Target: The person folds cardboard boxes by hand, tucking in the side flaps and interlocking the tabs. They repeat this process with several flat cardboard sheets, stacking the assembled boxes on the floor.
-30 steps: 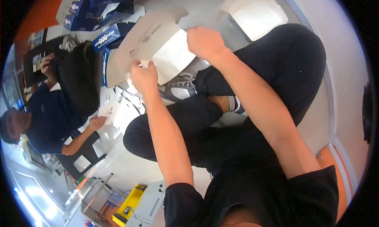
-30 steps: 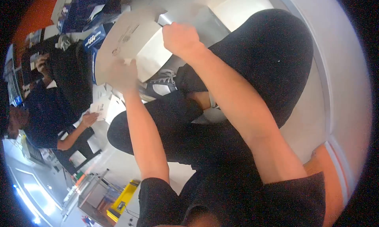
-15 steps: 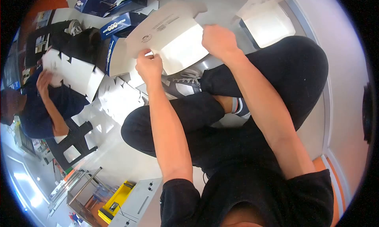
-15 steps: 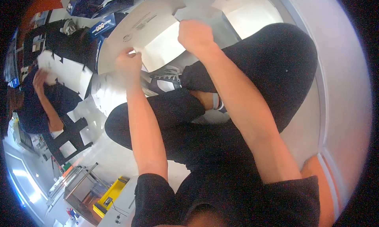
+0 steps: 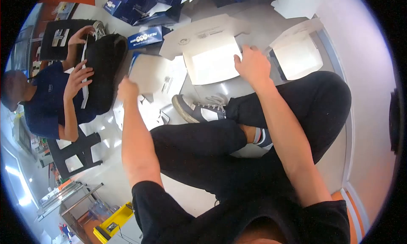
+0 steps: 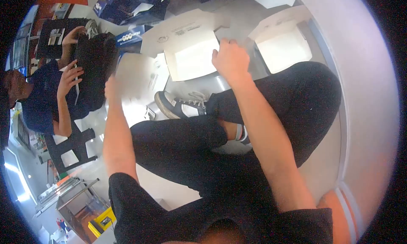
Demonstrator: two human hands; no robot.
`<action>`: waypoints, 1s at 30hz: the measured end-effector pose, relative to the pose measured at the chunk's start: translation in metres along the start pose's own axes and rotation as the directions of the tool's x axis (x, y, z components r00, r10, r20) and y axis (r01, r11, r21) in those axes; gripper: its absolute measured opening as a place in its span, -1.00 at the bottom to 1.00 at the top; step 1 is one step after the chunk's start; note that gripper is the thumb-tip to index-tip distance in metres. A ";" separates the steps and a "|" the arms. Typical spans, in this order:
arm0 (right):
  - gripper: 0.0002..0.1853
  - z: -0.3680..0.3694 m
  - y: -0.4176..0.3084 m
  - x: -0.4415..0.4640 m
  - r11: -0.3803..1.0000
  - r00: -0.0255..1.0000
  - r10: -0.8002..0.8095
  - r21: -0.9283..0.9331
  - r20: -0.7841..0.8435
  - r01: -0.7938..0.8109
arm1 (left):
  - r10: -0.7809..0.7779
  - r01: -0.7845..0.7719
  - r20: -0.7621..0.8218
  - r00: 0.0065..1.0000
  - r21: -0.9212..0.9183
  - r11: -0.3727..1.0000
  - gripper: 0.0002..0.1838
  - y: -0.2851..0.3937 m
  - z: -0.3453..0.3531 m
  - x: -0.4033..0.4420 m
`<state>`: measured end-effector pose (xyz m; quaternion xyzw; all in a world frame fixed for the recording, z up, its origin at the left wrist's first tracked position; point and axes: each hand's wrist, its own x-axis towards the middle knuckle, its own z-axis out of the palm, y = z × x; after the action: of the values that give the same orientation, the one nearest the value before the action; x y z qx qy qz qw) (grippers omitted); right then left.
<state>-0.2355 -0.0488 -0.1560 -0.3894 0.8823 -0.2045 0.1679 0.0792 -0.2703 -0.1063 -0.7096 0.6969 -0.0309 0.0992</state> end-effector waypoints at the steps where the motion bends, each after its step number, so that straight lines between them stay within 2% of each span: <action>1: -0.59 0.001 0.001 0.000 1.000 1.000 0.004 0.004 0.012 -0.004 | -0.032 0.033 -0.029 0.999 0.050 0.998 -0.62 -0.010 -0.002 0.007; 4: -0.59 0.005 0.001 -0.001 1.000 1.000 -0.001 0.026 0.008 0.001 | -0.078 0.095 -0.117 0.990 0.141 0.986 -0.63 -0.043 -0.029 0.009; 6: -0.58 0.000 -0.003 -0.002 1.000 1.000 -0.001 0.022 0.019 0.000 | -0.060 0.067 -0.155 0.986 0.038 0.997 -0.51 -0.069 -0.058 -0.006; 8: -0.56 -0.004 -0.008 -0.004 1.000 1.000 0.002 0.026 0.029 -0.003 | -0.013 0.006 -0.226 0.974 -0.031 0.999 -0.51 -0.104 -0.075 -0.020; 9: -0.55 -0.007 -0.009 -0.004 1.000 1.000 -0.021 0.013 0.023 0.020 | -0.080 0.046 -0.097 0.992 -0.312 0.949 -0.54 -0.120 -0.086 -0.024; 10: -0.54 -0.008 -0.009 -0.005 0.999 0.999 -0.043 -0.002 0.017 0.043 | -0.106 0.115 0.049 0.993 -0.561 0.820 -0.57 -0.122 -0.103 -0.035; 11: -0.54 -0.010 -0.009 -0.005 0.999 0.999 -0.041 -0.001 0.015 0.041 | -0.116 0.119 0.052 0.992 -0.687 0.717 -0.59 -0.124 -0.115 -0.051; 12: -0.52 -0.011 -0.007 -0.006 0.986 0.986 -0.157 0.043 -0.046 0.159 | -0.123 0.121 0.058 0.991 -0.794 0.595 -0.61 -0.108 -0.131 -0.077; 13: -0.49 -0.012 -0.007 -0.008 0.957 0.956 -0.270 0.076 -0.112 0.279 | -0.084 0.056 0.018 0.996 -0.876 0.478 -0.60 -0.095 -0.138 -0.094; 14: -0.49 -0.016 -0.011 -0.009 0.956 0.954 -0.277 0.072 -0.115 0.286 | -0.043 -0.016 -0.035 0.998 -0.926 0.378 -0.58 -0.081 -0.137 -0.106; 16: -0.08 -0.027 -0.025 -0.013 0.781 0.862 -0.506 0.434 0.018 0.449 | -0.044 -0.143 -0.152 0.987 -0.975 0.171 -0.58 -0.052 -0.117 -0.118; 17: -0.08 -0.036 -0.034 -0.021 0.776 0.853 -0.521 0.431 0.028 0.460 | 0.000 -0.290 -0.302 0.953 -0.917 0.274 -0.63 -0.033 -0.096 -0.127; 18: 0.13 -0.046 -0.043 -0.030 0.628 0.807 -0.590 0.644 0.027 0.437 | -0.115 -0.153 -0.157 0.981 -0.987 0.040 -0.65 0.019 -0.102 -0.158; 19: 0.36 -0.052 -0.049 -0.034 0.445 0.758 -0.652 0.815 0.011 0.371 | -0.100 -0.111 -0.108 0.989 -0.994 -0.018 -0.64 0.052 -0.094 -0.172; 20: 0.36 -0.052 -0.050 -0.035 0.449 0.745 -0.667 0.810 0.021 0.379 | -0.017 -0.061 -0.059 0.998 -0.994 -0.093 -0.58 0.081 -0.081 -0.186; 21: 0.48 -0.052 -0.050 -0.035 0.427 0.778 -0.624 0.805 -0.068 0.413 | 0.071 -0.005 -0.017 0.997 -0.986 -0.167 -0.49 0.107 -0.069 -0.201; 22: 0.60 -0.054 -0.049 -0.033 0.408 0.802 -0.576 0.795 -0.157 0.449 | 0.071 0.014 0.020 0.997 -0.997 0.078 -0.47 0.132 -0.079 -0.216; 23: 0.54 -0.063 -0.043 -0.030 0.406 0.804 -0.575 0.799 -0.153 0.443 | 0.043 -0.119 -0.123 0.991 -0.989 -0.083 -0.48 0.155 -0.053 -0.222; 24: 0.54 -0.067 -0.035 -0.027 0.414 0.798 -0.585 0.795 -0.141 0.444 | 0.075 -0.186 -0.199 0.977 -0.971 -0.152 -0.49 0.169 -0.054 -0.227; 26: 0.49 -0.072 -0.022 -0.019 0.423 0.829 -0.539 0.803 -0.150 0.420 | 0.226 0.081 0.035 0.973 -0.977 -0.197 -0.43 0.175 -0.057 -0.233; 27: 0.43 -0.073 -0.018 -0.016 0.430 0.848 -0.525 0.839 -0.067 0.333 | 0.220 0.077 0.032 0.975 -0.977 -0.198 -0.43 0.174 -0.054 -0.230; 28: 0.43 -0.070 -0.015 -0.011 0.426 0.847 -0.528 0.841 -0.069 0.334 | 0.193 0.076 0.036 0.980 -0.975 -0.207 -0.36 0.172 -0.047 -0.225; 30: 0.38 -0.058 -0.009 -0.002 0.433 0.813 -0.565 0.789 -0.139 0.436 | 0.182 0.082 0.045 0.982 -0.975 -0.205 -0.28 0.167 -0.042 -0.216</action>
<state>-0.2554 -0.0397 -0.1018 -0.5307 0.5257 -0.5841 0.3176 -0.0981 -0.0607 -0.0756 -0.4951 0.4793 0.5854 -0.4272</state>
